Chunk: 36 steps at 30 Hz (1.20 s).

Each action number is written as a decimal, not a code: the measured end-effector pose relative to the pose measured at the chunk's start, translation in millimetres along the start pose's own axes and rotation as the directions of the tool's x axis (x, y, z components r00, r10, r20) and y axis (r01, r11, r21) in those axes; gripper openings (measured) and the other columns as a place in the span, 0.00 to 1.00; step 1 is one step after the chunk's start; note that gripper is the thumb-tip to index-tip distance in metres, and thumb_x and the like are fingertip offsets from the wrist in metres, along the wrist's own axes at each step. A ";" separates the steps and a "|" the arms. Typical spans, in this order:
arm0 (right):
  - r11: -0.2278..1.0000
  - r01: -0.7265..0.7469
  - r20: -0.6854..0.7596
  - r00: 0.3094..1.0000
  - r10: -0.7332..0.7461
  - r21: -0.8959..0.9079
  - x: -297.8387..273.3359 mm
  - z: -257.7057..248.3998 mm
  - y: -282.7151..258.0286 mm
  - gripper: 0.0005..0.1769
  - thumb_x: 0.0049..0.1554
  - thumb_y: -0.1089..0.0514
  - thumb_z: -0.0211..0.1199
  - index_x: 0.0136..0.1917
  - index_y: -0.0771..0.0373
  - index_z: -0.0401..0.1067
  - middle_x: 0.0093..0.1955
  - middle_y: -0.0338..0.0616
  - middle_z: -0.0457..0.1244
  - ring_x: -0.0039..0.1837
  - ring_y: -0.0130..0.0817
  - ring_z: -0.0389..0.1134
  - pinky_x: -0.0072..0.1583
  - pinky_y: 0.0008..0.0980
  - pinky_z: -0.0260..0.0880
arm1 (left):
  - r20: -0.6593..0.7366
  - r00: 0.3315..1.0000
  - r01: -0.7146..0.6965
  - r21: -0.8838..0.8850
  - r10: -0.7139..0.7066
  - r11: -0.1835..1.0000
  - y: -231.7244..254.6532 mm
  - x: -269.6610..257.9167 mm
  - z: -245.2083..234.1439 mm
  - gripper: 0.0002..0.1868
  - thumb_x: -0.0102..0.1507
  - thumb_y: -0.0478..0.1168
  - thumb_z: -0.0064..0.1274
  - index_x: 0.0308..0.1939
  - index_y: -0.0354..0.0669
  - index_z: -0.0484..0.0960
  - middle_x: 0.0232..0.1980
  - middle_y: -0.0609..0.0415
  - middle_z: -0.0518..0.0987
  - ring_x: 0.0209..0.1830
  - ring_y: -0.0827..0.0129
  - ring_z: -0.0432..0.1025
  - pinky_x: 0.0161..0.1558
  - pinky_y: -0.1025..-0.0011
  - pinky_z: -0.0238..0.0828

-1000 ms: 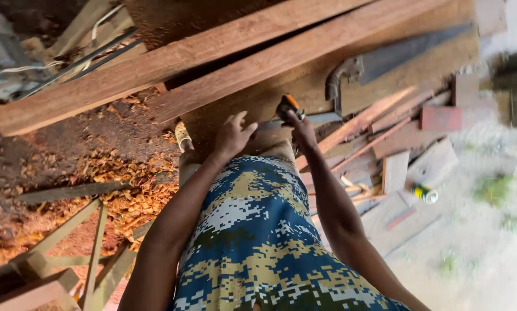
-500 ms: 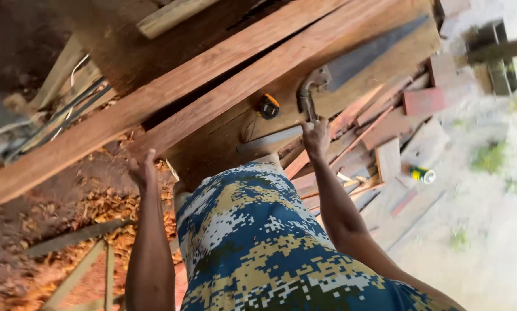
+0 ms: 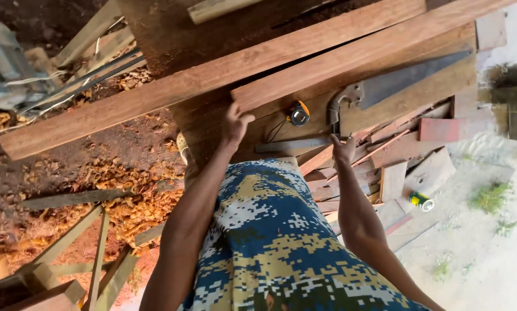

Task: The recorder measures a piece of lumber with a tape measure and a try square, then saws it with a handsaw.

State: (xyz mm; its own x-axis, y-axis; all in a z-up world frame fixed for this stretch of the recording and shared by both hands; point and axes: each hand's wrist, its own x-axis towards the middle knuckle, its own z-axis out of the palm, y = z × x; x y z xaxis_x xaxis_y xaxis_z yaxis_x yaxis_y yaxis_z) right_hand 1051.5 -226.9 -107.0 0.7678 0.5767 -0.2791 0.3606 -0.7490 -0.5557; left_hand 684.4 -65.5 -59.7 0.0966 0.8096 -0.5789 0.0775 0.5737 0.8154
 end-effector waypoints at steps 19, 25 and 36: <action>0.444 -0.399 0.330 0.916 0.227 0.803 -187.2 -100.4 -49.3 0.05 0.67 0.53 0.61 0.51 0.55 0.71 0.34 0.27 0.58 0.26 0.16 0.48 0.27 0.21 0.47 | 0.121 0.971 -0.126 0.992 0.207 0.010 55.1 62.6 -236.3 0.76 0.40 0.54 0.81 0.78 0.38 0.43 0.79 0.36 0.50 0.78 0.45 0.47 0.73 0.40 0.33; 0.187 -0.395 0.362 0.913 0.187 0.900 -280.0 -58.9 -82.9 0.08 0.70 0.52 0.57 0.48 0.52 0.69 0.34 0.29 0.58 0.26 0.20 0.48 0.28 0.23 0.47 | 0.355 0.892 -0.384 0.922 0.281 0.054 31.4 80.1 -278.7 0.49 0.47 0.49 0.78 0.65 0.45 0.66 0.68 0.45 0.73 0.69 0.52 0.66 0.72 0.47 0.54; 0.045 -0.750 0.751 0.660 -0.017 0.660 -346.9 95.7 -201.6 0.15 0.65 0.51 0.57 0.47 0.65 0.72 0.24 0.25 0.47 0.23 0.19 0.45 0.25 0.22 0.47 | 0.377 0.840 -0.430 0.901 0.390 0.055 51.0 10.1 -341.9 0.64 0.45 0.63 0.76 0.74 0.41 0.54 0.68 0.34 0.67 0.70 0.40 0.62 0.67 0.32 0.47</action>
State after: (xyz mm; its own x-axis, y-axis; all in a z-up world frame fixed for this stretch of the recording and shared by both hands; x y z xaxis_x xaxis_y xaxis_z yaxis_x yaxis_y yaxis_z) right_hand 661.8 -244.7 26.9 0.1032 0.6381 -0.7630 -0.9092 -0.2506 -0.3325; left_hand 350.0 14.2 -21.5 0.4851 0.8576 -0.1707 0.8572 -0.4278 0.2868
